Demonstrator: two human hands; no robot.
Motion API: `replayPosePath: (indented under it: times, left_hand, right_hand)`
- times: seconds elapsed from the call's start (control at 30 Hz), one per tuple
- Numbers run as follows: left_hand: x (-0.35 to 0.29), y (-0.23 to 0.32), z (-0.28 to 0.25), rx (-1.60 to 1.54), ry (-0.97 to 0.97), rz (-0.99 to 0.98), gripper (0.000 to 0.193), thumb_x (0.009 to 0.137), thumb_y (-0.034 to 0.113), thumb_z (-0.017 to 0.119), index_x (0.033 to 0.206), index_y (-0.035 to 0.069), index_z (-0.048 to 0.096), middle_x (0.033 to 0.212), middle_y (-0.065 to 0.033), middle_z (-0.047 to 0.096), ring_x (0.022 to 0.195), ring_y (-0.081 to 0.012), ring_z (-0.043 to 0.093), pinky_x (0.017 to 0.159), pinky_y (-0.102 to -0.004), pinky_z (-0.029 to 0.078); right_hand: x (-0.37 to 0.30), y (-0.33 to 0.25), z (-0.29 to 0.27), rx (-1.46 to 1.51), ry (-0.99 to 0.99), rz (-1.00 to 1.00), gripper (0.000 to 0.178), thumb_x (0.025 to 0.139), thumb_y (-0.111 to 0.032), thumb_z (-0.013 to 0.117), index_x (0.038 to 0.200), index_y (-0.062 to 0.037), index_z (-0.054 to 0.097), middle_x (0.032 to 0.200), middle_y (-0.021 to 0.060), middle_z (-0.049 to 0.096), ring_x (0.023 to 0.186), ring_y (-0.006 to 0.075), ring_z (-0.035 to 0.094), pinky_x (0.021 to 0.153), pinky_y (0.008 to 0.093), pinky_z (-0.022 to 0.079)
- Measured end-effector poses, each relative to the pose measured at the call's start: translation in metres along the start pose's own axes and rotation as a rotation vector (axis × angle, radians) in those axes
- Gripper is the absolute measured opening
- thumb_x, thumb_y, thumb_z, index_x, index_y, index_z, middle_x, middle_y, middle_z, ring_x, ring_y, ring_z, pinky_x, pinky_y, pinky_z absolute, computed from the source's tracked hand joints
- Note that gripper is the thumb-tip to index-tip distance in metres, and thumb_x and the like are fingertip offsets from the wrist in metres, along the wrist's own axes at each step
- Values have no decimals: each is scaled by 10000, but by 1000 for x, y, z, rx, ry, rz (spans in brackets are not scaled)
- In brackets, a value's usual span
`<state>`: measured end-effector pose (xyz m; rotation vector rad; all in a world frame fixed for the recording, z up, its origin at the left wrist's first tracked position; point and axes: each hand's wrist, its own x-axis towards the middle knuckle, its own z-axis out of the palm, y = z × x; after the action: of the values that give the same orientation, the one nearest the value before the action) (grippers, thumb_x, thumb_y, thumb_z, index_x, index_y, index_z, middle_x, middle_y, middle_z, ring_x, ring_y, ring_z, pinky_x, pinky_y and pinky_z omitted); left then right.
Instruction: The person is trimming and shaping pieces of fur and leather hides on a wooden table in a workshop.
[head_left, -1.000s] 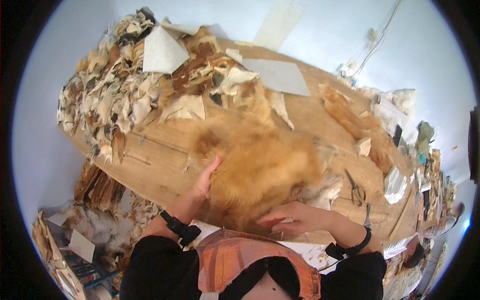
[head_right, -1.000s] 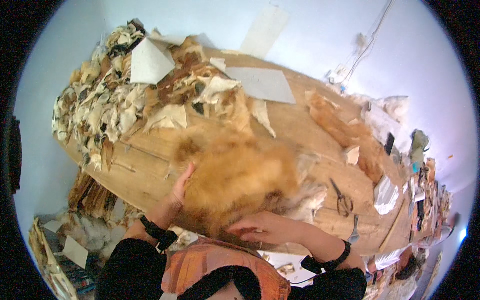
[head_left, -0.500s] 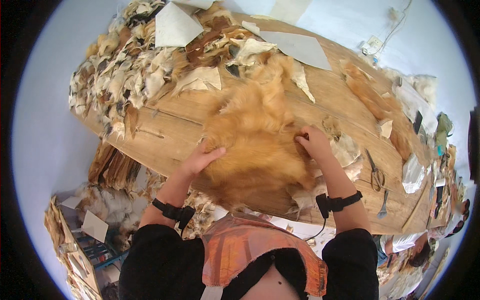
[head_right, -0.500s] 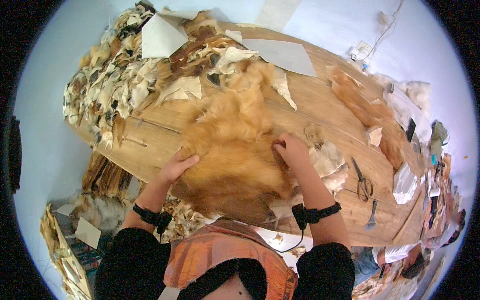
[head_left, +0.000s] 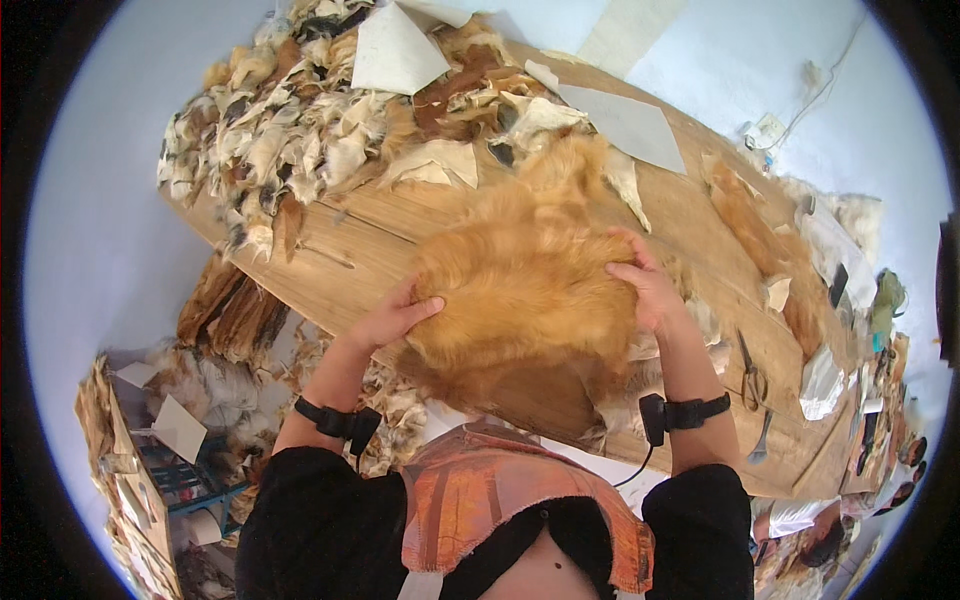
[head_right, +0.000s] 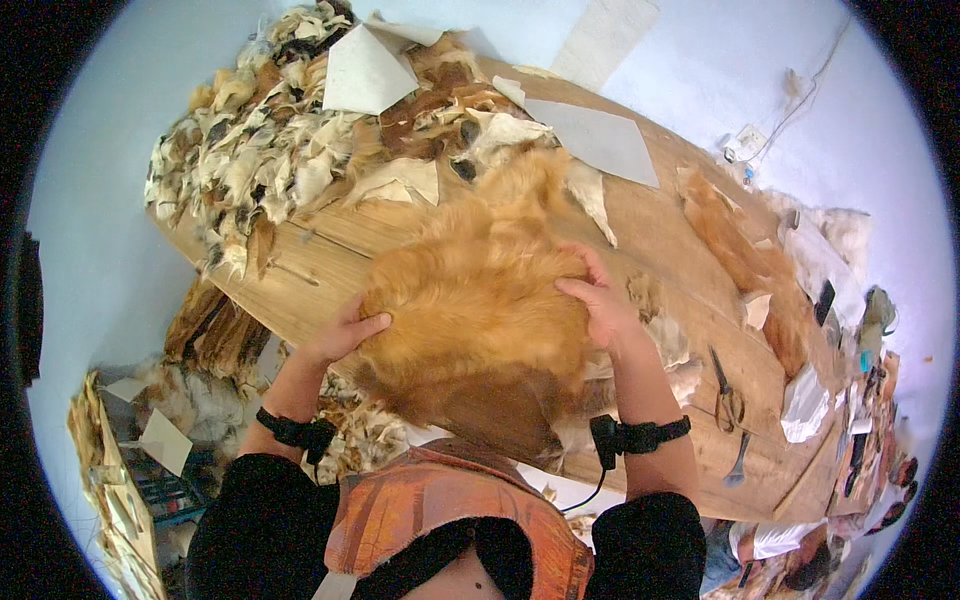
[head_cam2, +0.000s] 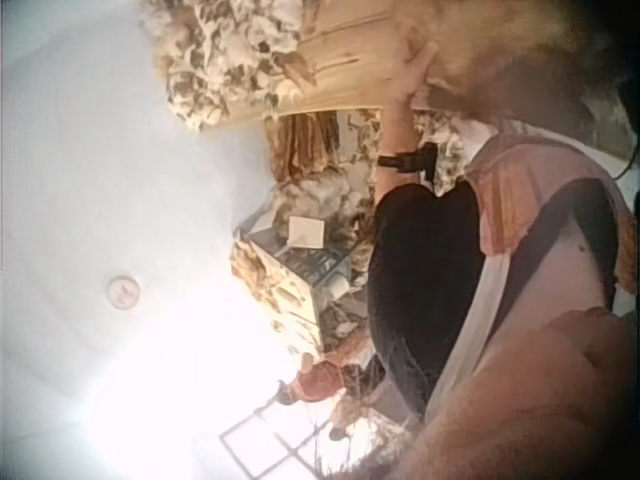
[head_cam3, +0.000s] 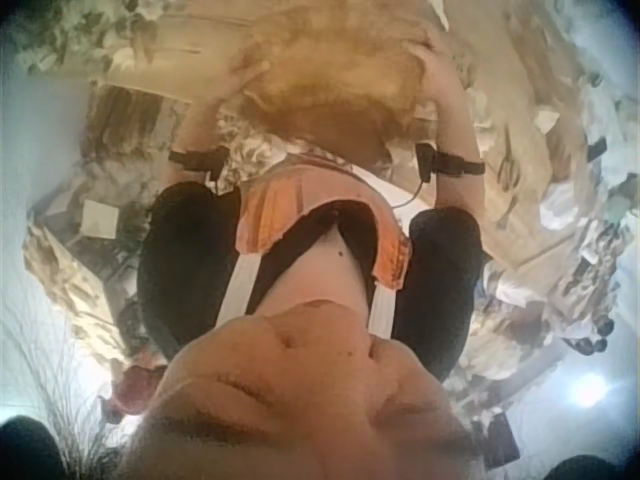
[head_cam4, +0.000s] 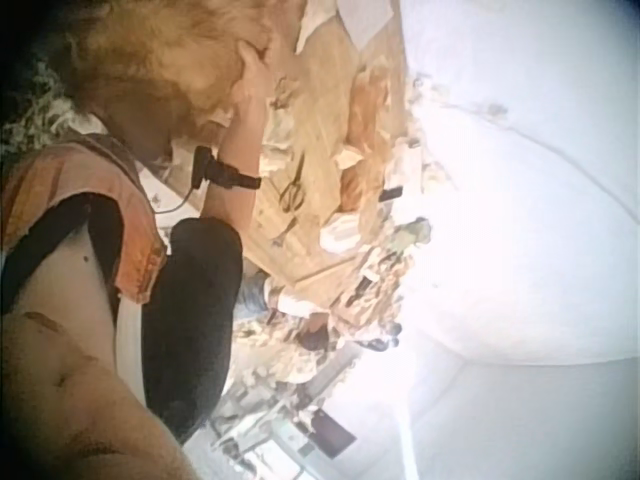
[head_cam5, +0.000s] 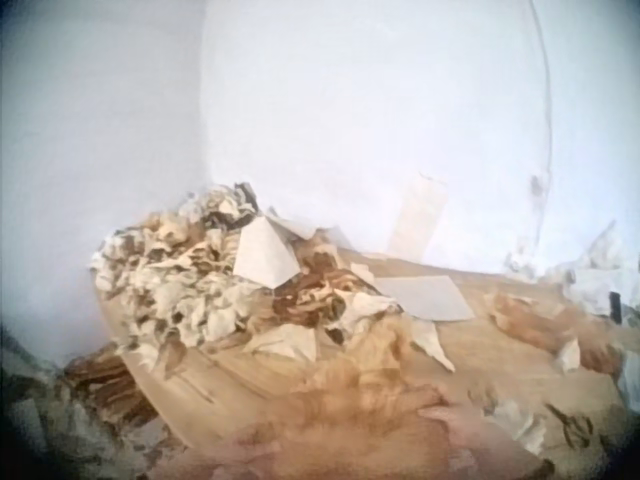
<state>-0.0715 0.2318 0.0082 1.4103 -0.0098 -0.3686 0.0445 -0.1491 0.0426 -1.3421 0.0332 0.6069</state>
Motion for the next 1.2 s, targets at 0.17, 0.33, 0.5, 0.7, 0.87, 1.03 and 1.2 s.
replayPosePath:
  times: [0.17, 0.33, 0.5, 0.7, 0.87, 1.03, 1.2]
  left_hand:
    - [-3, 38, -4, 251, 133, 244, 858, 951, 191, 734, 1603, -5, 212, 1557, -140, 430, 1417, -224, 419, 1172, -370, 362]
    - [-16, 88, -2, 995, -145, 335, 720, 841, 148, 796, 1502, 209, 519, 1601, -177, 379, 1426, -324, 430, 1168, -368, 362]
    - [-19, 103, 28, 1136, -50, 444, 562, 794, 71, 763, 1332, 193, 654, 1461, -175, 505, 1176, -352, 603, 1001, -391, 484]
    - [-11, 138, 37, 915, -82, 761, 414, 878, 24, 693, 1288, 53, 647, 1340, -101, 601, 1235, -239, 584, 1003, -362, 486]
    - [-12, 157, 60, 501, -153, 483, 353, 951, 70, 660, 1299, 23, 631, 1250, -70, 664, 1132, -176, 620, 976, -320, 484]
    - [-19, 180, 98, 714, -470, 513, 375, 967, 157, 657, 1309, 9, 619, 1228, -57, 667, 1136, -175, 612, 974, -320, 482]
    - [-18, 173, 92, 454, -218, 688, 376, 1004, 209, 614, 1341, 44, 597, 1265, -60, 642, 1211, -181, 580, 1037, -345, 457]
  right_hand:
    - [-38, -50, 14, -404, -11, -366, 434, 918, -28, 677, 1337, -139, 650, 1137, 1, 651, 998, 114, 621, 875, 263, 516]
    - [-78, -85, 21, -876, 110, -659, 315, 907, -3, 682, 1208, -89, 716, 954, 40, 620, 863, 152, 612, 767, 275, 497]
    - [-103, -97, 15, -1149, 287, -869, 217, 883, 0, 714, 1091, -57, 741, 889, 106, 550, 774, 218, 588, 694, 301, 465]
    - [-140, -120, 13, -1260, 564, -1051, 145, 910, -51, 710, 1054, -47, 720, 892, 108, 554, 831, 260, 579, 742, 342, 475]
    - [-148, -137, 18, -1110, 600, -970, 238, 970, -208, 663, 1141, -42, 672, 1134, 138, 631, 991, 330, 620, 875, 418, 481]
    - [-143, -104, 103, -1126, 72, -1135, 336, 908, -289, 718, 1130, -41, 674, 1100, 177, 688, 1097, 374, 640, 939, 462, 494]
    - [-98, -79, 47, -1340, -150, -662, 415, 912, -292, 710, 1250, -55, 666, 1078, 147, 749, 982, 323, 714, 886, 404, 561]
